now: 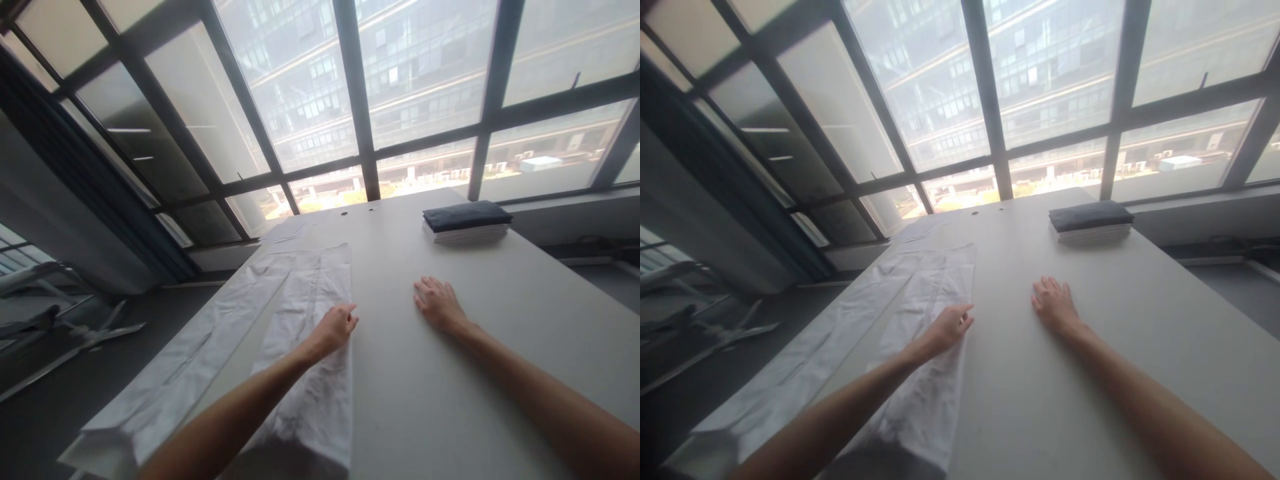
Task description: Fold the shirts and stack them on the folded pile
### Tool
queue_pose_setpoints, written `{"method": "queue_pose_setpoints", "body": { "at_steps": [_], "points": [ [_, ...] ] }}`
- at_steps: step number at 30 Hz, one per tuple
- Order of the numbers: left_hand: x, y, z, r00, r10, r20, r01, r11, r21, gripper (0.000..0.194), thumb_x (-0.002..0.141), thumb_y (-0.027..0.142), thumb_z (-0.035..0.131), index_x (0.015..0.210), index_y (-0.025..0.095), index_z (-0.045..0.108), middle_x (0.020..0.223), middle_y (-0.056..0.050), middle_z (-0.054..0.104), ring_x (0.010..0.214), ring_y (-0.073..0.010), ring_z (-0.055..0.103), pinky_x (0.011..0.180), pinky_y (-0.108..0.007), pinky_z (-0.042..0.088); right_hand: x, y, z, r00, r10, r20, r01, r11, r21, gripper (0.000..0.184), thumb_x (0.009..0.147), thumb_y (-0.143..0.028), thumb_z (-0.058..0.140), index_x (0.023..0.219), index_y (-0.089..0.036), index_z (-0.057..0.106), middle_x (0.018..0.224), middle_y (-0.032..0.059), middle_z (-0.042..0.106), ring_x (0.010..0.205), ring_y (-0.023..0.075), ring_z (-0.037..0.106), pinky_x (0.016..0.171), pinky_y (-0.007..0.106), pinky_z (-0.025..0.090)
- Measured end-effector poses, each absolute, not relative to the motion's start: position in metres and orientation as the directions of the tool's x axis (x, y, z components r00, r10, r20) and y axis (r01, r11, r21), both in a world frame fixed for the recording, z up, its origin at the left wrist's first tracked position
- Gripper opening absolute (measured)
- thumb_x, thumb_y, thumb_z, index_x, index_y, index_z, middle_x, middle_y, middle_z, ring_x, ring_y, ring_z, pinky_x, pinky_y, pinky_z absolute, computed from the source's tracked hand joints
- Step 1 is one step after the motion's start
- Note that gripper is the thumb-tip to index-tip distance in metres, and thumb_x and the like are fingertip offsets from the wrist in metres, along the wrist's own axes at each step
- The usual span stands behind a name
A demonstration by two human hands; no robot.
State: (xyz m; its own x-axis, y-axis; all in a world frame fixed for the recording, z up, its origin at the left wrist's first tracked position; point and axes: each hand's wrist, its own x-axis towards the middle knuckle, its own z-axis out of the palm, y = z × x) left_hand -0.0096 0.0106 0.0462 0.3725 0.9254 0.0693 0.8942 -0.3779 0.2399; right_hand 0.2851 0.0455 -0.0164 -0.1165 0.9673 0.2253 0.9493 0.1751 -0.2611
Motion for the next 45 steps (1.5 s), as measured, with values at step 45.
{"method": "queue_pose_setpoints", "body": {
  "at_steps": [45],
  "points": [
    [0.016, 0.068, 0.001, 0.470, 0.870, 0.147, 0.856, -0.490, 0.167, 0.059, 0.103, 0.054, 0.036, 0.156, 0.029, 0.035, 0.165, -0.010, 0.026, 0.151, -0.0366, 0.022, 0.118, -0.066, 0.015, 0.287, 0.048, -0.020, -0.346, 0.835, 0.427, 0.715, 0.529, -0.456, 0.033, 0.091, -0.028, 0.054, 0.119, -0.020, 0.070, 0.127, 0.0110, 0.068, 0.119, 0.0251, 0.061, 0.108, 0.043, 0.045]
  ]
}}
